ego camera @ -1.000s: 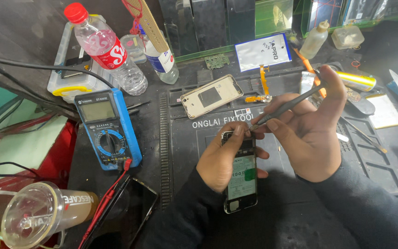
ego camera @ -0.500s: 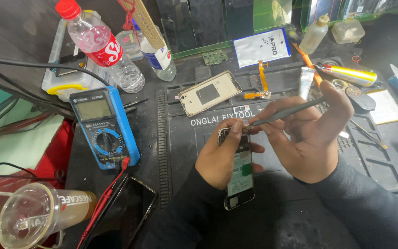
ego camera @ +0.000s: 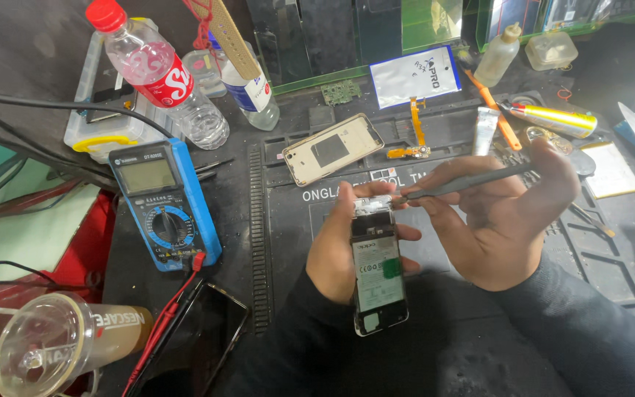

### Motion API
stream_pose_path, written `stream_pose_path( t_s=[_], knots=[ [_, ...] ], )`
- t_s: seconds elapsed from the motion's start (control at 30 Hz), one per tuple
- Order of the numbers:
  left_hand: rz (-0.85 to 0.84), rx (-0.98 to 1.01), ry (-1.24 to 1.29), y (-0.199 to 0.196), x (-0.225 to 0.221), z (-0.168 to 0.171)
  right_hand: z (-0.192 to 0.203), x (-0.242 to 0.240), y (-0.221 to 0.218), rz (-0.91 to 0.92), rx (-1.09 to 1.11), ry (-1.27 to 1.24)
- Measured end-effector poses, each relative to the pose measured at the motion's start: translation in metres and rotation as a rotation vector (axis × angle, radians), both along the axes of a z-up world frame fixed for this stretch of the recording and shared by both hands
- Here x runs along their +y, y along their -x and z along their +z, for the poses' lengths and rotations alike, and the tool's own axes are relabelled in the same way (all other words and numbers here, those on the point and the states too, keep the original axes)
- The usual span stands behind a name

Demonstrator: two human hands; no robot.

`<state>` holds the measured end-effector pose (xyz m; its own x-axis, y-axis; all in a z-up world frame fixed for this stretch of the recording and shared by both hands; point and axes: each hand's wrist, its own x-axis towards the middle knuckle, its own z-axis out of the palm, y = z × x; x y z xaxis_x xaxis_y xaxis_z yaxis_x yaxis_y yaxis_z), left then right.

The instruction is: The person uses a metal tool to pry and separate the back cover from a smartphone. They then use the tool to disconnect internal ribbon cables and components before placing the back cover back onto the phone.

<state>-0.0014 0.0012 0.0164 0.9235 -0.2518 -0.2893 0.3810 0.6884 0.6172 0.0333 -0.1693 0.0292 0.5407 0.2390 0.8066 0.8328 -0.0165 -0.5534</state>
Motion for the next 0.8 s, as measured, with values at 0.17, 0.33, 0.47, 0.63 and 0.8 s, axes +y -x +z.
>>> stream_pose_path(
  t_s=[0.17,0.33,0.47,0.63,0.8],
  knots=[
    [0.016,-0.037,0.377,-0.008,0.018,-0.021,0.004,0.008,0.008,0.006,0.058,-0.010],
    [0.032,-0.073,0.402,-0.006,0.021,-0.021,0.010,0.011,0.008,-0.013,-0.028,0.076],
    [0.076,-0.102,0.383,-0.004,0.018,-0.018,0.005,0.010,0.009,-0.016,0.020,0.080],
    [0.119,-0.112,0.363,-0.002,0.018,-0.016,-0.001,0.012,0.006,0.012,0.018,0.053],
    [0.130,-0.079,0.345,-0.002,0.016,-0.014,-0.004,0.011,0.005,0.001,0.005,0.087]
  ],
)
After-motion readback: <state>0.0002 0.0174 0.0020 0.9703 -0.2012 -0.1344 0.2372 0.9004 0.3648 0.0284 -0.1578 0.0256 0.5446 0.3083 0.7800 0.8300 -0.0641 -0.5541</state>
